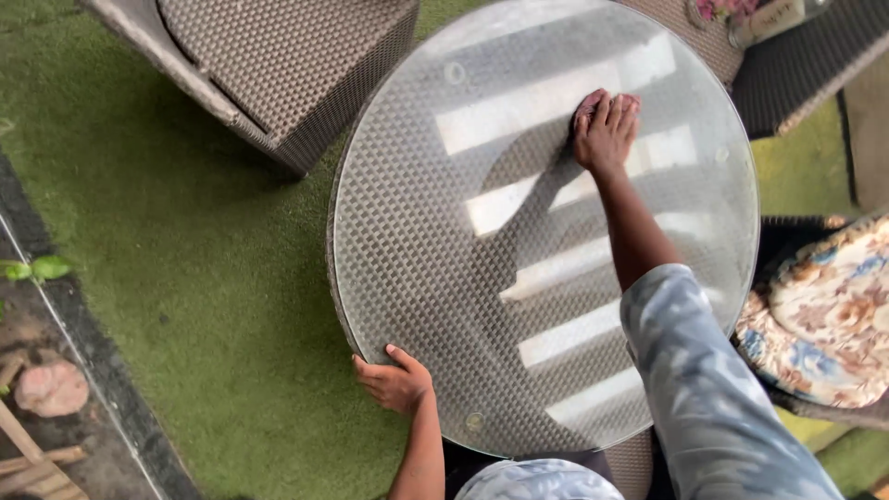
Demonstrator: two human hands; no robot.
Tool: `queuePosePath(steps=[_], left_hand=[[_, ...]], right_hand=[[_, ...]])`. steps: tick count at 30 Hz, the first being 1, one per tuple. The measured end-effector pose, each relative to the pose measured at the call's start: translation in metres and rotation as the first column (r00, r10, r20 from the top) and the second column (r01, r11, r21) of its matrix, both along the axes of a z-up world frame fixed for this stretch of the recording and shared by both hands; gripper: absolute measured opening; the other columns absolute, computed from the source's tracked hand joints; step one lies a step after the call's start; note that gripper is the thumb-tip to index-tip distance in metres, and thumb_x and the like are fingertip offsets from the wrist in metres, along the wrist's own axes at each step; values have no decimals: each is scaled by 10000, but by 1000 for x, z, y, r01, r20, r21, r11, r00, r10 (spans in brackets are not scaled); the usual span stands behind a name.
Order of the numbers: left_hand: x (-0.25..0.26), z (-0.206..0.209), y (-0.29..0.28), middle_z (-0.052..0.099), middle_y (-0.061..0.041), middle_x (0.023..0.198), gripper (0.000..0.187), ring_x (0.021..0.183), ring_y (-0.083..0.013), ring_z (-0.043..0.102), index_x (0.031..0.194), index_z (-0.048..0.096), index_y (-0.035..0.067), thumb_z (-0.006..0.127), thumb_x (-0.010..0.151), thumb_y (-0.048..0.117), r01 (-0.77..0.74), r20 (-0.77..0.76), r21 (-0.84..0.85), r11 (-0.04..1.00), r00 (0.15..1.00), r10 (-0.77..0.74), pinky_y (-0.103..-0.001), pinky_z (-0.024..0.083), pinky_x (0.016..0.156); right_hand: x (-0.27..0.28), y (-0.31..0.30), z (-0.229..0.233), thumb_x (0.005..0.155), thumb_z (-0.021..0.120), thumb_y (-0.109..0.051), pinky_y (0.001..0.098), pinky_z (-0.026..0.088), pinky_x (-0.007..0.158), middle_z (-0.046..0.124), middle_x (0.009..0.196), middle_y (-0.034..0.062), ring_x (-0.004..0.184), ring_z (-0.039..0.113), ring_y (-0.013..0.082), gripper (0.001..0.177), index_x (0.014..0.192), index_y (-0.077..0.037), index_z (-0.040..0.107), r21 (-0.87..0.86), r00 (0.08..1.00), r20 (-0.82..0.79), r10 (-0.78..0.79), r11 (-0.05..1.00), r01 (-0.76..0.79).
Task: Watering a potted plant with a bucket and then cleaning a glass-top table with a cloth on a balcony.
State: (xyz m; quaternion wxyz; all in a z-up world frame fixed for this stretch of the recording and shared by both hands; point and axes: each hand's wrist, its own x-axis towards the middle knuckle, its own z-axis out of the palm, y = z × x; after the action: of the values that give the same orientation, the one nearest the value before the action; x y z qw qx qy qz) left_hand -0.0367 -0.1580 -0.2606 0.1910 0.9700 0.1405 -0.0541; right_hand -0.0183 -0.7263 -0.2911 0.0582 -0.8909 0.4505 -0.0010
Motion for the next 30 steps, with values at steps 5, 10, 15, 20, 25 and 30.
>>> queuePosePath(steps=[5, 10, 15, 20, 25, 30], left_hand=[[-1, 4, 5, 463, -231, 1407, 699, 1092, -446, 573, 1532, 306, 66, 325, 1062, 584, 15, 4, 12, 1000, 1000, -15, -613, 479, 787], [-2, 4, 3, 437, -228, 1431, 724, 1091, -447, 568, 1565, 282, 68, 316, 1057, 584, 34, -50, 2, 999, 998, -34, -621, 482, 783], [-8, 12, 14, 493, -229, 1391, 738, 1159, -442, 574, 1519, 349, 44, 380, 1007, 576, 10, -7, 44, 999, 1000, -10, -576, 498, 882], [-9, -40, 15, 533, -242, 1352, 735, 1154, -437, 579, 1495, 387, -17, 489, 979, 496, 38, 160, 82, 996, 986, -51, -548, 494, 960], [-9, -33, 6, 540, -218, 1368, 681, 1123, -434, 599, 1479, 400, -3, 487, 1000, 473, 21, 196, 187, 982, 979, -58, -545, 494, 956], [-7, -24, 7, 544, -224, 1335, 687, 1072, -442, 610, 1473, 408, 9, 491, 984, 485, 26, 87, 191, 981, 995, -43, -556, 507, 867]], right_hand=[[98, 98, 4, 1101, 434, -447, 576, 145, 1296, 160, 1685, 282, 1582, 165, 507, 722, 1672, -71, 202, 22, 974, 148, -170, 985, 169], [156, 277, 67, 1034, 561, -224, 565, 67, 1324, 16, 1662, 379, 1580, 8, 514, 775, 1630, 20, 131, -220, 654, 526, 543, 830, -512], [102, 398, 106, 989, 520, -360, 529, 95, 1283, 207, 1644, 324, 1557, 145, 456, 783, 1600, 25, 215, 118, 731, 330, 597, 743, -659], [-4, 388, 115, 967, 518, -276, 512, 120, 1271, 251, 1666, 258, 1570, 176, 402, 724, 1595, -1, 285, 46, 646, 282, 710, 662, -748], [-159, 311, 55, 944, 480, -274, 546, 136, 1197, 269, 1615, 259, 1502, 223, 396, 663, 1548, -62, 306, 96, 870, 201, 450, 875, -475], [-260, 199, 44, 996, 451, -406, 552, 378, 1172, 467, 1556, 226, 1397, 494, 437, 642, 1560, -108, 384, -36, 998, 7, -56, 998, 56]])
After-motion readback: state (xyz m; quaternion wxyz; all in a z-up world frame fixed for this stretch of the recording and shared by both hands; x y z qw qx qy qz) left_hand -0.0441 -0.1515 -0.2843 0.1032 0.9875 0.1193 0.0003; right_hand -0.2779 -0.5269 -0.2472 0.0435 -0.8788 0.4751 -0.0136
